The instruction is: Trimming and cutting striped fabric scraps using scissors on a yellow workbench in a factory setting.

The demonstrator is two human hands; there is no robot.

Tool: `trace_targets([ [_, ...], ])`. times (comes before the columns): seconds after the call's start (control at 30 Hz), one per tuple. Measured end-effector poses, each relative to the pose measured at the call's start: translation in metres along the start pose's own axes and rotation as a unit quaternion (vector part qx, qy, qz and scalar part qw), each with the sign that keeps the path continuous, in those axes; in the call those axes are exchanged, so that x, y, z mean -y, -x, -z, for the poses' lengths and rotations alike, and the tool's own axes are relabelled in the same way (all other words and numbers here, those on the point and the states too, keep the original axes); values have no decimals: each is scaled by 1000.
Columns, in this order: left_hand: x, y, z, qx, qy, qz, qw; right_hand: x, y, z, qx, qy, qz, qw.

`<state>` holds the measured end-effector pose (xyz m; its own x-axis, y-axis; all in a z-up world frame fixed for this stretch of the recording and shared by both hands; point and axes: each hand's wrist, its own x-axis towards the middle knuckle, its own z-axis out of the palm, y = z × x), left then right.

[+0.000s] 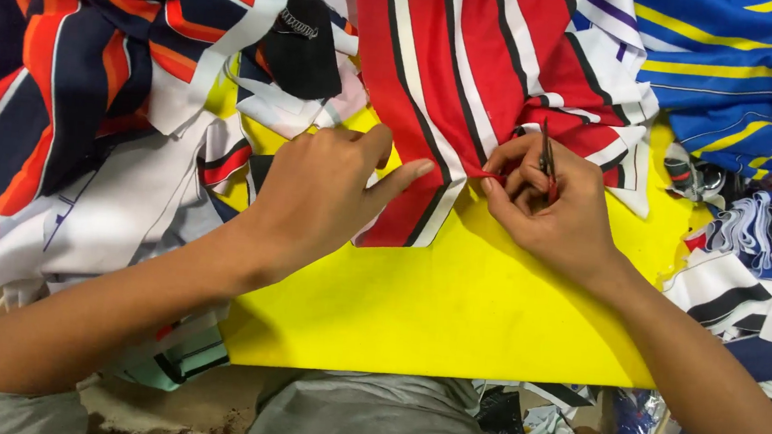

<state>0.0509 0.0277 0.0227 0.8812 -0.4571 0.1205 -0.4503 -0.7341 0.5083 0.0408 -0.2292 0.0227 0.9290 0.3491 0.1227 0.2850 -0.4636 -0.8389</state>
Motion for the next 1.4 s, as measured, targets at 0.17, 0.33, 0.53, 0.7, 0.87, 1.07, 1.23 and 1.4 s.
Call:
trace_targets([
  [0.17,-3,-9,-12,38,19,30,999,-3,-2,3,1,-55,-13,998],
  [0.33,4,-28,-36,35,68,-30,997,-22,-5,8,-27,-99,29,994],
  [0.53,0,-42,-39,-25,246,-87,965,-36,-6,21,-42,-62,54,996],
  [0.7,5,-38,-40,-58,356,-73,930,-36,-3,11,-62,-67,64,994],
  [0.87,-5,-34,-25,13,459,-106,882,-32,-1,8,-69,-27,106,992],
  [1.07,-2,-38,-29,-30,454,17,890,-25,-5,7,-77,4,127,989],
  [1.23,-15,-31,-17,-10,420,3,907,-34,2,6,-97,27,137,985],
  [1.4,-16,-31,-18,22,435,35,899,-33,13,5,-112,-19,121,986],
])
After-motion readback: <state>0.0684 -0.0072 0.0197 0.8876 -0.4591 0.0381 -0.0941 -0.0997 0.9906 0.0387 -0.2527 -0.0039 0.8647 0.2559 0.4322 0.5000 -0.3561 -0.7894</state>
